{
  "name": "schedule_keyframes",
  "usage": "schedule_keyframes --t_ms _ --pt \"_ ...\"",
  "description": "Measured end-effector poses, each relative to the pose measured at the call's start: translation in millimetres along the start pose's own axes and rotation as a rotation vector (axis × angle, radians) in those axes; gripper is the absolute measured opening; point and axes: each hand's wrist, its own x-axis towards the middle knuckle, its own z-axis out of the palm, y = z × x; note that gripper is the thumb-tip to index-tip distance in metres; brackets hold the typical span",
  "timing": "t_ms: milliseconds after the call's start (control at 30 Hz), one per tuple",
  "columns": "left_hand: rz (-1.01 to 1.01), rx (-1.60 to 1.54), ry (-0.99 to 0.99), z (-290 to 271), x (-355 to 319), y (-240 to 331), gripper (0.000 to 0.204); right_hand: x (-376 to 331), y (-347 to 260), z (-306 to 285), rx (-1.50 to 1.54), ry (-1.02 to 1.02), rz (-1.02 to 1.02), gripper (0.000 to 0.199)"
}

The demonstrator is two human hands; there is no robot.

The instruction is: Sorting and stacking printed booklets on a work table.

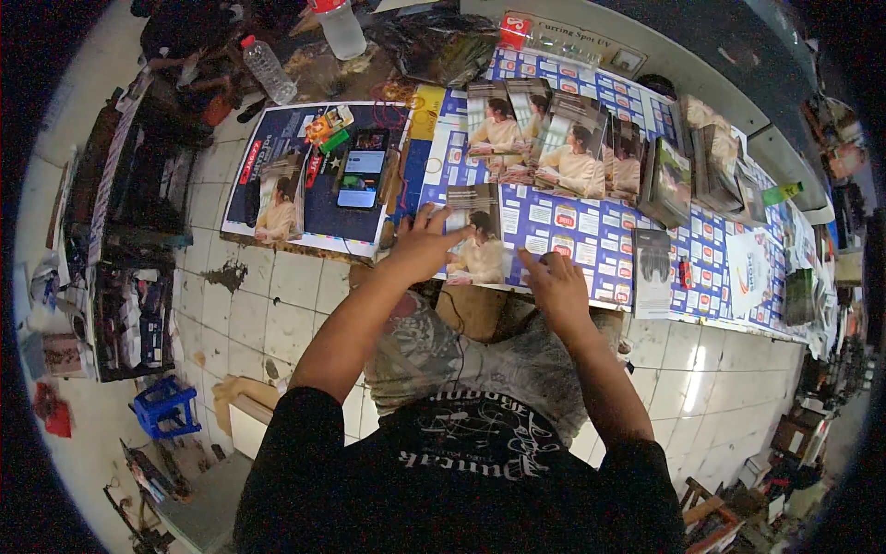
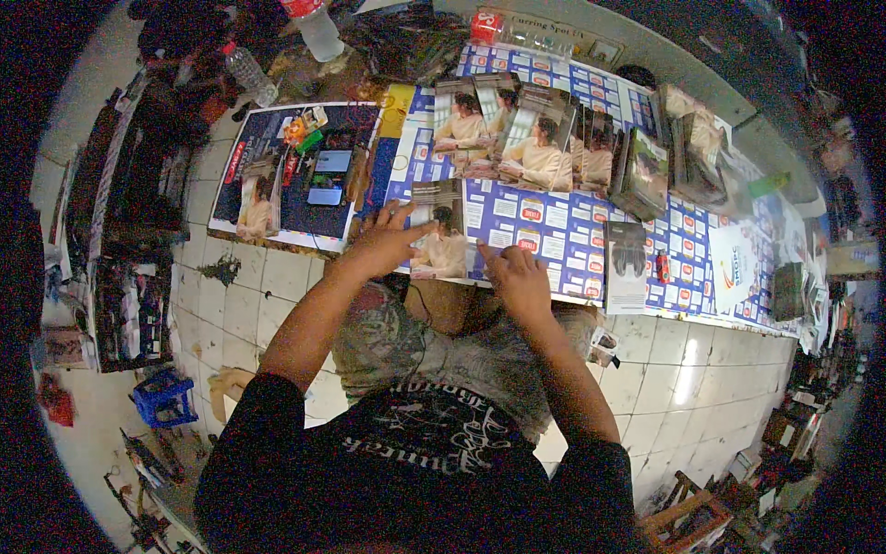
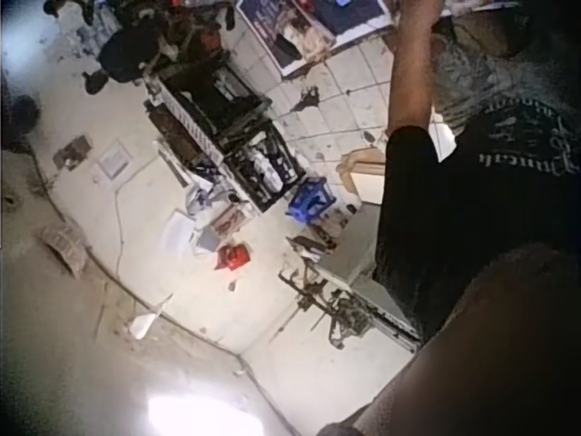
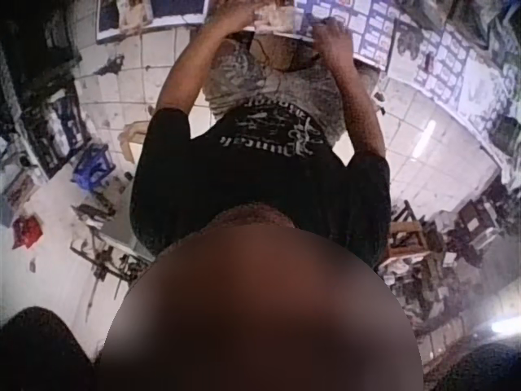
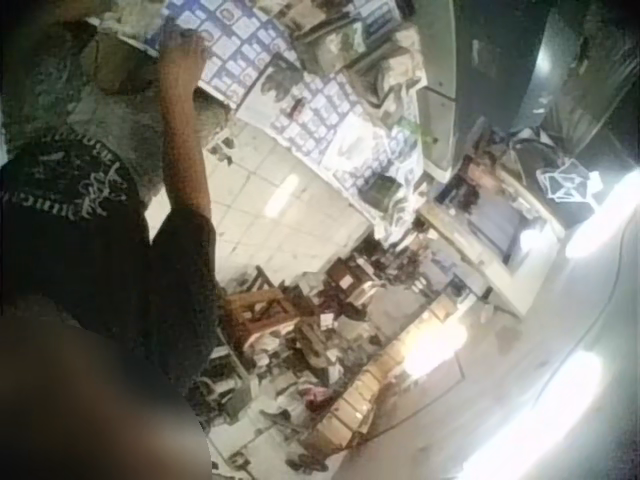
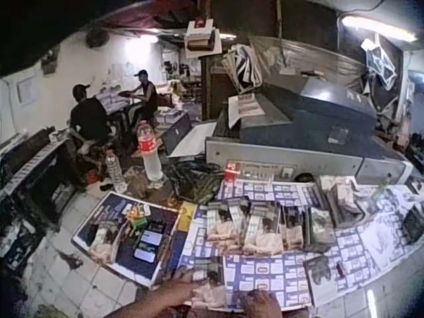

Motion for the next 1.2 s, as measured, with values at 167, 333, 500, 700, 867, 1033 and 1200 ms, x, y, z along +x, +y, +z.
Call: schedule_keyframes --t_ms 167,333,500,700,867,1033,1200 --pt "0.005 -0.012 -0.008 -4 2 1 0.061 50 21 21 -0.119 0.122 0.116 0.046" --pt "0.037 -0.029 0.025 2 2 -4 0.062 94 29 37 -0.225 0.314 0.145 0.052" --pt "-0.002 0.033 -0.032 -13 1 11 0.063 84 46 24 -0.153 0.170 0.054 0.048" --pt "0.054 -0.083 0.035 5 6 -9 0.061 26 61 -17 0.029 -0.296 -0.307 0.048" --pt "-0.024 -0.009 0.027 1 3 4 0.069 -5 71 -35 0.137 -0.286 -0.145 0.048" --pt "0.146 0.015 0.219 28 -21 59 0.070 -35 98 -27 -0.054 0.182 0.174 0.051" --pt "0.300 -0.105 0.471 21 -25 65 0.054 -71 99 -36 0.276 0.306 0.405 0.046"
